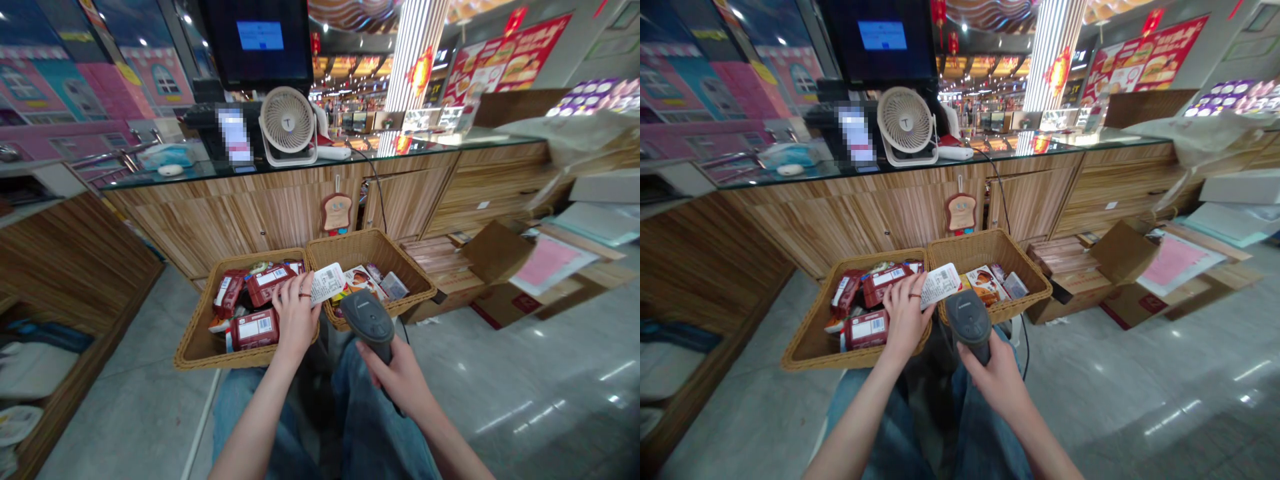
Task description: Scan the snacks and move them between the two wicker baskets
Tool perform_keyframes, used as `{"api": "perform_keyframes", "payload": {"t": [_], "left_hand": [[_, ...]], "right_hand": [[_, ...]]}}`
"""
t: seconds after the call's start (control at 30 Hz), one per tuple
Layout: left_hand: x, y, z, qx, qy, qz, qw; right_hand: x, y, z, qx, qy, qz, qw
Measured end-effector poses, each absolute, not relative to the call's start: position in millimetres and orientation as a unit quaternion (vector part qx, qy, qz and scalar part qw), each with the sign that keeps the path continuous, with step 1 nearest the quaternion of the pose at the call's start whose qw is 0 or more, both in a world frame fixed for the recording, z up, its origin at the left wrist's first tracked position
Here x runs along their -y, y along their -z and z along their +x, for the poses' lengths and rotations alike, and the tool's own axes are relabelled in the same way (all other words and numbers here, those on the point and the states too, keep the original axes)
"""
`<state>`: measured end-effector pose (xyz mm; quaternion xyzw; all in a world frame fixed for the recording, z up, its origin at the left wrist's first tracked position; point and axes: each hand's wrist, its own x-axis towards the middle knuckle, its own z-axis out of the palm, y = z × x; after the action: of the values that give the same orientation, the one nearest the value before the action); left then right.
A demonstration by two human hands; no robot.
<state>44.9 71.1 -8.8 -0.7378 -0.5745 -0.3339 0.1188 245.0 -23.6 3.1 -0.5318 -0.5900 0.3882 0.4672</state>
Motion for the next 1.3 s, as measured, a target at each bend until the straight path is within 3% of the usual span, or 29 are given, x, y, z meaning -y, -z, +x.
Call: {"api": "perform_keyframes", "payload": {"t": [0.47,0.8,0.97,1.07,1.13,1.3], "left_hand": [[-35,-13,-63,0.765,0.366,-0.507,0.154],[-67,-15,-2,0.636,0.352,-0.675,0.125],[-111,-28,55,0.549,0.243,-0.796,0.078],[-148,-30,90,0.525,0.082,-0.846,0.036],[-176,-25,112,0.52,-0.037,-0.854,-0.003],[-233,5,157,0.536,-0.17,-0.825,-0.061]], "right_hand": [[26,-12,251,0.58,-0.396,-0.545,0.458],[23,-10,284,0.541,-0.365,-0.581,0.487],[23,-1,299,0.516,-0.37,-0.593,0.495],[22,7,306,0.498,-0.374,-0.596,0.507],[20,11,309,0.494,-0.379,-0.595,0.508],[17,17,316,0.487,-0.389,-0.592,0.512]]}}
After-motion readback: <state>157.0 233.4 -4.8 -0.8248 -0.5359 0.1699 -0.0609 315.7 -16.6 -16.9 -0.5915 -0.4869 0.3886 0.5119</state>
